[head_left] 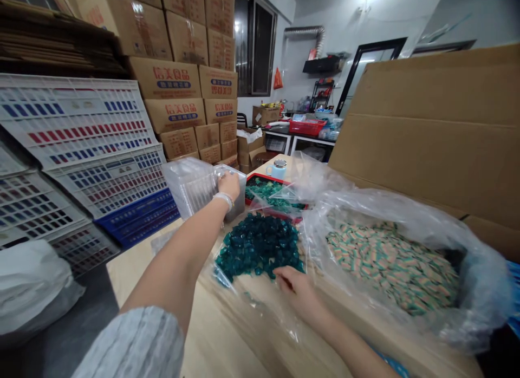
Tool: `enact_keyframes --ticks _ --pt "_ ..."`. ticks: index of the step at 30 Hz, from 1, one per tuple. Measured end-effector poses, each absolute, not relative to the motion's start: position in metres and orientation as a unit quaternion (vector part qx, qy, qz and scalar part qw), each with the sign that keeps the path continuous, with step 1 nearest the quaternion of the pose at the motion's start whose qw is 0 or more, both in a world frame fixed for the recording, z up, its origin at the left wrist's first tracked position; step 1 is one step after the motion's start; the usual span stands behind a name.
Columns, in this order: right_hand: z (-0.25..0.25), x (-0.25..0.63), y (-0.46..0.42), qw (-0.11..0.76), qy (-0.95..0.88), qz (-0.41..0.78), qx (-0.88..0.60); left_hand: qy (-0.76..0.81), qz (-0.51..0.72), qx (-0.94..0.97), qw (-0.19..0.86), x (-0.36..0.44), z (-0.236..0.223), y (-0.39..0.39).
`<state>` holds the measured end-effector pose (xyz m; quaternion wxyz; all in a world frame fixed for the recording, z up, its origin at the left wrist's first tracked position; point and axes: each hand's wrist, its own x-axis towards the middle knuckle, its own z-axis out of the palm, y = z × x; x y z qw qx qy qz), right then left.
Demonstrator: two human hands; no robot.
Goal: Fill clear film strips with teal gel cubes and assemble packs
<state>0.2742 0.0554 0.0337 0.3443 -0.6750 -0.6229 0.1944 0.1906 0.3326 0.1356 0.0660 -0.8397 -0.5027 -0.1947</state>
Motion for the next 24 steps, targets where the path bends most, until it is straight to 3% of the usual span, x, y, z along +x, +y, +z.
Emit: enact_keyframes --ticks 9,15,19,24 --pt "0.037 0.275 0.087 0.413 -0.57 0.235 -0.67 -0.46 -0.212 -0.861 0.028 0.188 0.169 0.334" --pt "0.061 0.282 0.108 0.554 -0.39 0.365 -0.639 -0.382 -0.252 -0.889 0.002 0.172 0.196 0.272" --pt "0.078 0.276 0.078 0.643 -0.251 0.469 -0.551 -0.27 -0.194 -0.943 -0.032 0.11 0.162 0.17" --pt "0.039 0.206 -0.018 0.533 -0.275 0.613 -0.514 -0.186 -0.008 -0.977 -0.101 -0.007 0.094 0.074"
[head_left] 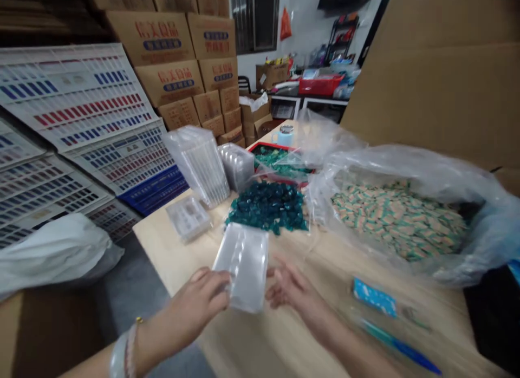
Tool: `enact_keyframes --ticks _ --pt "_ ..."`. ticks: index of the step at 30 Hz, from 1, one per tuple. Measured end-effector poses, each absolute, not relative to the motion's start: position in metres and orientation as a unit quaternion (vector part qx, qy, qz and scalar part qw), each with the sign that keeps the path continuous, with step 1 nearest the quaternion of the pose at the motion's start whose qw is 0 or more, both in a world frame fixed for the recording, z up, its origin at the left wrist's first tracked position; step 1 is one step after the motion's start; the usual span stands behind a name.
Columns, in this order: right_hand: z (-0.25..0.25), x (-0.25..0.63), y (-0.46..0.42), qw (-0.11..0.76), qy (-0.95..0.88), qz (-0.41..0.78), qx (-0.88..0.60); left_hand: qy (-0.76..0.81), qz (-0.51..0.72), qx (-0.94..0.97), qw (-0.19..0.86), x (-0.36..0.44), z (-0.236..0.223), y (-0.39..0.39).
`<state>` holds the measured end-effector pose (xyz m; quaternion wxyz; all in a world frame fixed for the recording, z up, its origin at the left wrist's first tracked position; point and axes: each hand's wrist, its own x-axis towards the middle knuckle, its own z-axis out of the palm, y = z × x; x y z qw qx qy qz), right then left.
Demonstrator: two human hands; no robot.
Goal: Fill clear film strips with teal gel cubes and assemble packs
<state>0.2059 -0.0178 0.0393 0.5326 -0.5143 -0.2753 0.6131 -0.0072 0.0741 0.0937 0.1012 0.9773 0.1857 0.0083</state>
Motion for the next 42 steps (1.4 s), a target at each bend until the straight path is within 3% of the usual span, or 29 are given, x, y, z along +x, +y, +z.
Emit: enact_keyframes --ticks 4,9,13,23,35,42 --pt "0.016 0.161 -0.069 0.395 -0.42 0.593 -0.562 0.197 -0.051 0.967 0.153 -0.063 0.077 0.055" --pt "0.037 0.169 -0.03 0.263 -0.741 0.272 -0.554 0.337 -0.006 0.924 0.181 -0.054 0.073 0.049" --pt "0.041 0.171 0.011 0.147 -0.846 0.179 -0.48 0.392 -0.011 0.897 0.202 -0.036 0.05 0.049" --pt "0.03 0.17 0.029 0.139 -0.874 0.172 -0.433 0.369 -0.001 0.896 0.247 -0.048 0.032 0.062" --pt "0.041 0.169 0.032 0.068 -0.892 0.142 -0.424 0.378 0.009 0.901 0.215 -0.044 0.034 0.053" --pt "0.047 0.167 0.035 0.03 -0.902 0.128 -0.411 0.388 -0.01 0.888 0.246 -0.043 0.036 0.055"
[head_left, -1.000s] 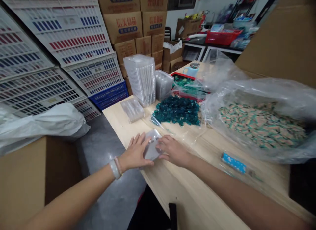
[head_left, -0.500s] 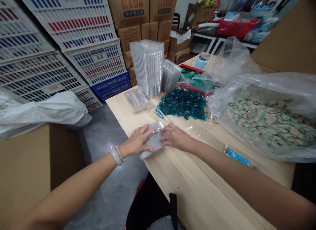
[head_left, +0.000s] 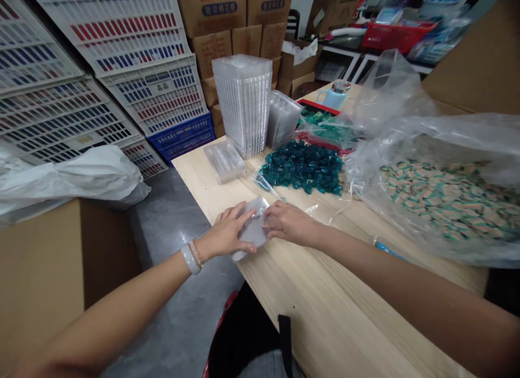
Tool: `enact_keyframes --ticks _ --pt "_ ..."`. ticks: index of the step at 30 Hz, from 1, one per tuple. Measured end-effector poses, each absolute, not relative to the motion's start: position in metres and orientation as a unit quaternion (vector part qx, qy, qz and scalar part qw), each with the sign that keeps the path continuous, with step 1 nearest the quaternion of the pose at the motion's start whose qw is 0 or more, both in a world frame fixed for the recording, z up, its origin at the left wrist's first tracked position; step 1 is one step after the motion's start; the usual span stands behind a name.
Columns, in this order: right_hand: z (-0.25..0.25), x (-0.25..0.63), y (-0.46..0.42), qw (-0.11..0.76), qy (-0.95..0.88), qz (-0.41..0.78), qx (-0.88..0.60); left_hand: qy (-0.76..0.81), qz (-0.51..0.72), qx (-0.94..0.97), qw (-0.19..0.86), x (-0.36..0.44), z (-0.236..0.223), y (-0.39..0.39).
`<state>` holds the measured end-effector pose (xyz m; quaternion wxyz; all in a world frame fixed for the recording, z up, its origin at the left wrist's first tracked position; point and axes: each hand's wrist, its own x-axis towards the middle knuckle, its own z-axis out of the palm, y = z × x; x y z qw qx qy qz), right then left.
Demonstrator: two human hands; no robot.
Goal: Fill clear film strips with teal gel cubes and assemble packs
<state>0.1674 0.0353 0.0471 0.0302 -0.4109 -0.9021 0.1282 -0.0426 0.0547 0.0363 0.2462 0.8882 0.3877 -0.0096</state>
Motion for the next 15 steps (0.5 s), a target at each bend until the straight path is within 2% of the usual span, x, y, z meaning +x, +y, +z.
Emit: enact_keyframes --ticks 8,15 --pt "0.049 0.168 0.036 0.012 -0.905 0.116 -0.409 0.374 -0.003 0.892 0.252 -0.046 0.037 0.058" --pt "0.042 0.156 0.024 -0.02 -0.938 0.016 -0.346 0.376 0.02 0.91 0.174 -0.029 0.037 0.03"
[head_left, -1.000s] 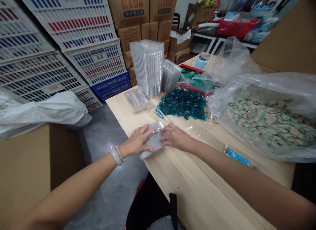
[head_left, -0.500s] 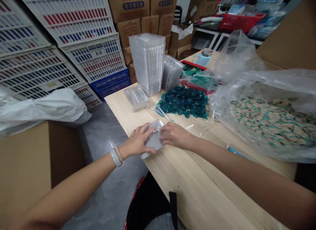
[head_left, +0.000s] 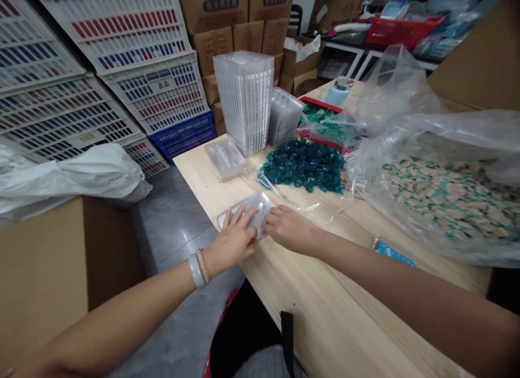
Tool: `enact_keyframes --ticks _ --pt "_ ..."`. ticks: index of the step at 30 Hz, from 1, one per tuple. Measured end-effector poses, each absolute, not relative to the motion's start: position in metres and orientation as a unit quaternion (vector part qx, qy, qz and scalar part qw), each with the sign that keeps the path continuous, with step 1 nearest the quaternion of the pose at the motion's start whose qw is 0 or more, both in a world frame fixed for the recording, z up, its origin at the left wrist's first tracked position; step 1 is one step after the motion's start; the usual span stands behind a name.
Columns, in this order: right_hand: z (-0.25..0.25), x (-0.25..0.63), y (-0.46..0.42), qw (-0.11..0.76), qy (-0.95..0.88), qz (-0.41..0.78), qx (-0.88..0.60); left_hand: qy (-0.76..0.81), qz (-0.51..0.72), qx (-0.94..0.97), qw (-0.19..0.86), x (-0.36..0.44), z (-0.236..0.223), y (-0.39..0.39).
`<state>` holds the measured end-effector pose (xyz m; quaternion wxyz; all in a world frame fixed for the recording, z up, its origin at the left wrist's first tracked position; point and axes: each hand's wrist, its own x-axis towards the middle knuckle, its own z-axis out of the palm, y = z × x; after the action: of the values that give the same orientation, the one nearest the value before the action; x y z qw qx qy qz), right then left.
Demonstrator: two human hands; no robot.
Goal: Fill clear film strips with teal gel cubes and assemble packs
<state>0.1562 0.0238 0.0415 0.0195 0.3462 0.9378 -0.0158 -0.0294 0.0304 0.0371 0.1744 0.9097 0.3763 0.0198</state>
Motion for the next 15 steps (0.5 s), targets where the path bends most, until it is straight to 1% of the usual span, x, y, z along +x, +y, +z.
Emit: enact_keyframes --ticks 3,7,9,10,11,13,15 --pt "0.046 0.147 0.028 0.03 0.946 0.006 0.322 0.362 0.005 0.912 0.193 -0.023 0.047 0.03" --pt "0.082 0.15 0.018 -0.013 0.937 0.032 0.349 0.338 0.095 0.906 0.235 -0.028 0.094 0.035" --pt "0.099 0.163 -0.01 -0.03 0.925 0.034 0.376 0.333 0.139 0.893 0.268 -0.037 0.113 0.039" --pt "0.101 0.172 -0.03 -0.018 0.924 0.019 0.381 0.337 0.146 0.888 0.276 -0.041 0.115 0.04" --pt "0.1 0.18 -0.052 0.004 0.928 -0.006 0.373 0.343 0.144 0.887 0.275 -0.045 0.112 0.043" --pt "0.086 0.194 -0.091 0.053 0.931 -0.046 0.357 0.35 0.09 0.895 0.26 -0.049 0.09 0.047" --pt "0.066 0.199 -0.11 0.069 0.931 -0.072 0.351 0.36 0.038 0.9 0.242 -0.048 0.061 0.052"
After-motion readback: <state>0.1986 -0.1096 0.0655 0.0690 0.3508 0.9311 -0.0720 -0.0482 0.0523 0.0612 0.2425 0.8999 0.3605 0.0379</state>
